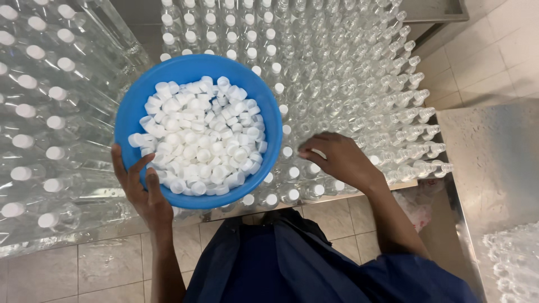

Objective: The person holds a blue basin filled with white bottle caps in their left hand while repeatedly picking up caps with their right hand to screw onto rows of clear plastic bottles arranged on a stainless steel table. The task involves systematically capping the bottles one by one.

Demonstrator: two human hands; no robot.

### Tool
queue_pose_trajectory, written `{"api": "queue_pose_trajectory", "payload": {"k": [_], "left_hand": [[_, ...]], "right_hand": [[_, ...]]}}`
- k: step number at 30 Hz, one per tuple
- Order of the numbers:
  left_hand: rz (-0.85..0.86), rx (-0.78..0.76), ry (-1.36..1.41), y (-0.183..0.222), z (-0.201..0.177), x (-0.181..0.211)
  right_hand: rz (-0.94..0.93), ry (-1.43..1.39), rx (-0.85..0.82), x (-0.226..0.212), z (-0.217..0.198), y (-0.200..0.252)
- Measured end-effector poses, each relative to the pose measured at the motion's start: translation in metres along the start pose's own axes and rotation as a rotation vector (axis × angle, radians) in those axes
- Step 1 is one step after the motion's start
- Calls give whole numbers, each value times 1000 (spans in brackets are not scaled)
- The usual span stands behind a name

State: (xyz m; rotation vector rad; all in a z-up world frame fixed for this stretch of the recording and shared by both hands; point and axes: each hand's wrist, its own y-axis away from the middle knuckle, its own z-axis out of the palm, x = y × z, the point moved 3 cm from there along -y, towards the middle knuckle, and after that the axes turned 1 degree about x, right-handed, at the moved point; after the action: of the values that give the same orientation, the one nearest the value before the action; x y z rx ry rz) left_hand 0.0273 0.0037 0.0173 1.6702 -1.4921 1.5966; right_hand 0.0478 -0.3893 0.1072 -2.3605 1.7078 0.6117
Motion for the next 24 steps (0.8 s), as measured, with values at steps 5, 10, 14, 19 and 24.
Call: {"api": "queue_pose_trajectory", "payload": {"k": [5,10,14,19,24], "left_hand": [[-3,-30,-7,-2,-3,-1],[-6,-45,-18,-4,-3,-2],[-3,-36,-9,-4,-3,-4],[15,-52,-21,-3,-3,-8],[133,-4,0,1,-3,-12]], "right_hand": [[-390,198,101,-54,35,-78],[-393,521,-82,-28,118,-141],[-364,218,-132,-46,76,-131],[-278,-343,2,-49,-3,-98],[118,-548,-58,26,-35,-53]]}}
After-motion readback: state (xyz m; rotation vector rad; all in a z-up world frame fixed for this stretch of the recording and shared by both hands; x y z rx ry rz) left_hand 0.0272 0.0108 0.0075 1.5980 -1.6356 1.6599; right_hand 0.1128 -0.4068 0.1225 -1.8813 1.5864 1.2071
